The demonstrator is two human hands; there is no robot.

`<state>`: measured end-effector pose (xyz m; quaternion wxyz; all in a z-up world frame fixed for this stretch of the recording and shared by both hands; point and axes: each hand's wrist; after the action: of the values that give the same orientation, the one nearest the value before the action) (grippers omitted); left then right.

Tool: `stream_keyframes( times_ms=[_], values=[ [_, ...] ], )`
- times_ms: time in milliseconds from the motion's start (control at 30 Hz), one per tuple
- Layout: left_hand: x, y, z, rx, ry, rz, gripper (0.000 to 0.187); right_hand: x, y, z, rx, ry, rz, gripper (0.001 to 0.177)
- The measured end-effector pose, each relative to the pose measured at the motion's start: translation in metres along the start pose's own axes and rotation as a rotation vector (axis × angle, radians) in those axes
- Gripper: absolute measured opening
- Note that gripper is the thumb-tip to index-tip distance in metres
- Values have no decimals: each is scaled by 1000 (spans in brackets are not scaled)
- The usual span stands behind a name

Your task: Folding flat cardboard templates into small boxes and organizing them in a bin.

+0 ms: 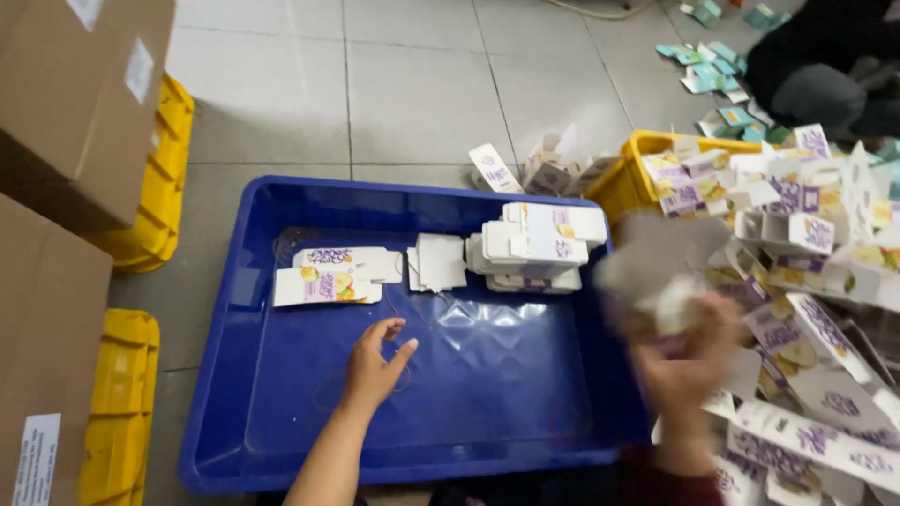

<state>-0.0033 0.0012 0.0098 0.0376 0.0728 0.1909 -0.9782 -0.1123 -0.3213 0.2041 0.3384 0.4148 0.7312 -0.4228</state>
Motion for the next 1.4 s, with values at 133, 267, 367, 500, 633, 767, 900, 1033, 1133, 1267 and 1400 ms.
stream_keyframes(
  times_ms=[133, 267, 367, 500, 633, 767, 900, 1033, 1133, 1267, 1400],
  values=[
    [-1, -2, 3, 12, -39, -12, 38, -66, -108, 92, 363, -423, 36, 62],
    [0, -3, 3, 51, -27, 1, 36, -80, -158, 224, 200, 354, -344, 30],
    [-1, -5, 6, 39, -4, 16, 36, -102, -126, 153, 491, -5, -379, 28],
    [0, -6, 1, 23, 46, 54, 34, -86, -65, 106, 1059, -660, -363, 31],
    [0, -7, 0, 25, 44, 60, 34, -62, -11, 139, 945, -622, -369, 29],
    [-2, -8, 2, 6, 41, 54, 34, -42, 27, 164, 911, -181, -676, 52],
    [-2, -8, 5, 7, 22, 55, 34, -32, 46, 175, 996, -193, -694, 56],
    [-3, -8, 7, -12, 29, 65, 33, -38, 59, 169, 956, -438, -412, 35],
    [-3, -9, 9, -9, 16, 81, 32, -47, 80, 155, 975, -142, -660, 45],
    [-6, -2, -5, 24, -174, 128, 34, -38, 126, 101, 516, -376, -215, 28],
    [-10, 8, -28, 289, -456, 263, 42, 29, 185, 2, 33, -86, -629, 30]
  ],
)
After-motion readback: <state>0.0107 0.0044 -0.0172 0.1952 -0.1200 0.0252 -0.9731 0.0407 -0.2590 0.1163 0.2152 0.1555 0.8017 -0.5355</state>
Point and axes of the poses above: each hand's wrist, its own x-axis away from the middle knuckle, its own y-axis out of the palm, z = x × y, and after that the axes turned 14 degrees about z, right-handed
